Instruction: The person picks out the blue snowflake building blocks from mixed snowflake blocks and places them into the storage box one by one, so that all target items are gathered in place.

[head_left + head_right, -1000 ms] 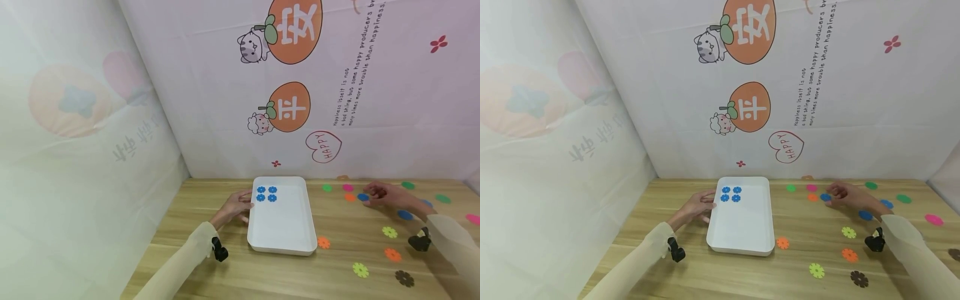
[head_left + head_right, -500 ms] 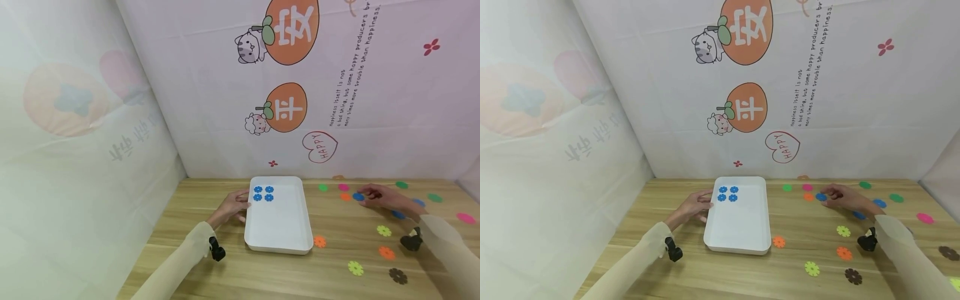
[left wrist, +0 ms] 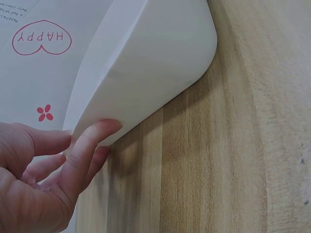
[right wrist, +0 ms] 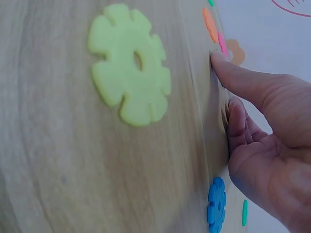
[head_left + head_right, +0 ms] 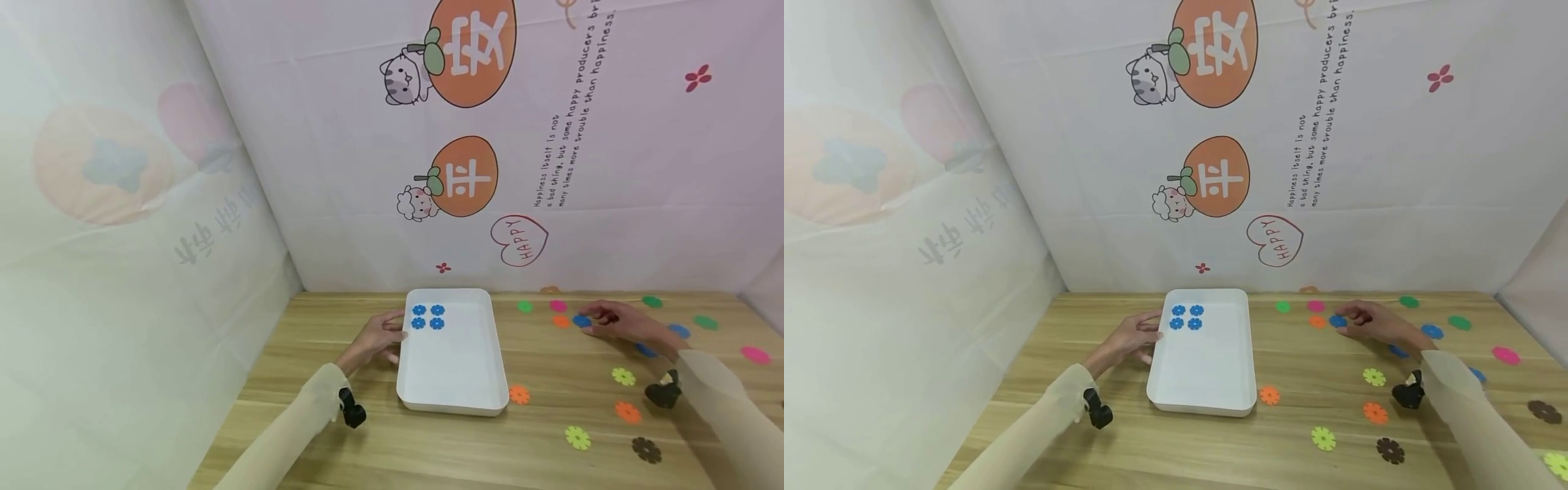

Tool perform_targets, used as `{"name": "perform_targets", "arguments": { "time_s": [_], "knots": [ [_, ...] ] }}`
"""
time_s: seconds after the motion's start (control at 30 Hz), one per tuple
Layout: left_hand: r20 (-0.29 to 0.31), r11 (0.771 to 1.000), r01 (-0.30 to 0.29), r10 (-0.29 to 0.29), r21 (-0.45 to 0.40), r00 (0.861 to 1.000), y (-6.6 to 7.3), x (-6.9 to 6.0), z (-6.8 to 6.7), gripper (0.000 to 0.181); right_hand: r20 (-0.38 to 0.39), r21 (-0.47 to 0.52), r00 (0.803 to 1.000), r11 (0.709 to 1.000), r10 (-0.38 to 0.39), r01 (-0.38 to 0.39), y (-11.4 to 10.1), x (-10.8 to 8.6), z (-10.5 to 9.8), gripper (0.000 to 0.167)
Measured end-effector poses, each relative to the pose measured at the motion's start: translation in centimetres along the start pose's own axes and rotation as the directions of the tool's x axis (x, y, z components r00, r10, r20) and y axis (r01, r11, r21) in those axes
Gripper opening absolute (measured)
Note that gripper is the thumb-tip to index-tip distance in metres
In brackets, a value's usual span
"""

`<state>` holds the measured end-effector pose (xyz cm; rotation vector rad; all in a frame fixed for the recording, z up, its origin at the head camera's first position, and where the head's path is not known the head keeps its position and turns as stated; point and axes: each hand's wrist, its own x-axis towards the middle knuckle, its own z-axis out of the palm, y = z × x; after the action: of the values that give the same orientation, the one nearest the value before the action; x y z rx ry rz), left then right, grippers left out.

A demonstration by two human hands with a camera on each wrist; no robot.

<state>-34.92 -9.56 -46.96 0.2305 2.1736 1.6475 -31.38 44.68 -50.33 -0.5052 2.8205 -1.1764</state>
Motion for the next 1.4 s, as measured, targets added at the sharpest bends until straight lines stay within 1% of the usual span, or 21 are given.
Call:
{"name": "perform_targets", "arguments": {
  "time_s": [0.27, 0.4, 0.5, 0.63, 0.67, 0.77, 0.83, 0.9, 0.97, 1.1, 1.17, 1.27, 1.33, 1.4],
  "knots": [
    [0.004, 1.000, -0.004, 0.004, -0.008, 1.000, 0.1, -0.1, -0.1, 0.063, -0.019, 0.003, 1.000, 1.000, -0.002, 0.002, -0.2, 0.1, 0.3, 0.032],
    [0.005, 1.000, -0.001, 0.001, -0.004, 1.000, 0.0, -0.1, -0.1, 0.062, -0.024, -0.011, 1.000, 1.000, 0.018, -0.018, -0.5, -0.1, 0.3, 0.030],
    [0.005, 1.000, -0.001, 0.001, -0.005, 1.000, 0.0, -0.2, -0.1, 0.062, -0.041, 0.006, 0.998, 0.999, 0.037, -0.037, -0.4, -0.2, 0.4, 0.028],
    [-0.001, 1.000, -0.002, 0.002, -0.001, 1.000, 0.1, -0.1, -0.1, 0.062, -0.068, 0.021, 0.998, 1.000, 0.011, -0.010, -0.1, -0.2, 0.1, 0.022],
    [-0.005, 1.000, -0.001, 0.001, 0.003, 1.000, 0.1, -0.1, -0.1, 0.062, -0.068, 0.035, 0.998, 0.999, 0.001, 0.001, 0.0, -0.3, -0.1, 0.021],
    [-0.010, 1.000, 0.001, -0.001, 0.008, 1.000, 0.2, -0.1, 0.0, 0.063, -0.039, 0.126, 0.999, 0.992, -0.007, 0.012, -0.1, -0.3, -0.9, 0.021],
    [-0.009, 1.000, -0.001, 0.001, 0.007, 1.000, 0.1, -0.1, -0.1, 0.064, -0.016, 0.177, 1.000, 0.984, 0.018, -0.015, -0.5, -0.3, -1.4, 0.023],
    [-0.003, 1.000, -0.001, 0.002, 0.002, 1.000, 0.1, -0.1, -0.1, 0.065, 0.005, 0.233, 0.999, 0.971, 0.046, -0.046, -1.2, -0.2, -1.9, 0.026],
    [0.001, 1.000, -0.004, 0.004, 0.000, 1.000, 0.0, -0.1, -0.1, 0.064, 0.016, 0.264, 0.997, 0.962, 0.072, -0.074, -2.3, 0.0, -2.2, 0.028],
    [-0.003, 1.000, -0.013, 0.013, 0.007, 1.000, -0.1, -0.1, 0.0, 0.064, 0.046, 0.361, 0.992, 0.924, 0.120, -0.129, -5.5, 1.3, -1.8, 0.035],
    [-0.006, 1.000, -0.011, 0.011, 0.004, 1.000, -0.1, -0.1, 0.0, 0.064, 0.077, 0.373, 0.986, 0.913, 0.145, -0.163, -7.5, 2.4, -1.0, 0.040],
    [-0.007, 1.000, -0.006, 0.006, -0.004, 1.000, 0.0, -0.1, 0.0, 0.064, 0.111, 0.391, 0.982, 0.902, 0.153, -0.184, -10.4, 4.1, 0.5, 0.046],
    [-0.004, 1.000, -0.008, 0.008, -0.006, 1.000, 0.0, -0.1, 0.0, 0.064, 0.133, 0.422, 0.980, 0.887, 0.145, -0.189, -12.1, 5.4, 1.7, 0.046],
    [-0.003, 1.000, -0.013, 0.013, -0.006, 1.000, 0.0, -0.2, 0.0, 0.064, 0.145, 0.460, 0.981, 0.869, 0.132, -0.185, -13.6, 6.7, 3.1, 0.043]
  ]
}}
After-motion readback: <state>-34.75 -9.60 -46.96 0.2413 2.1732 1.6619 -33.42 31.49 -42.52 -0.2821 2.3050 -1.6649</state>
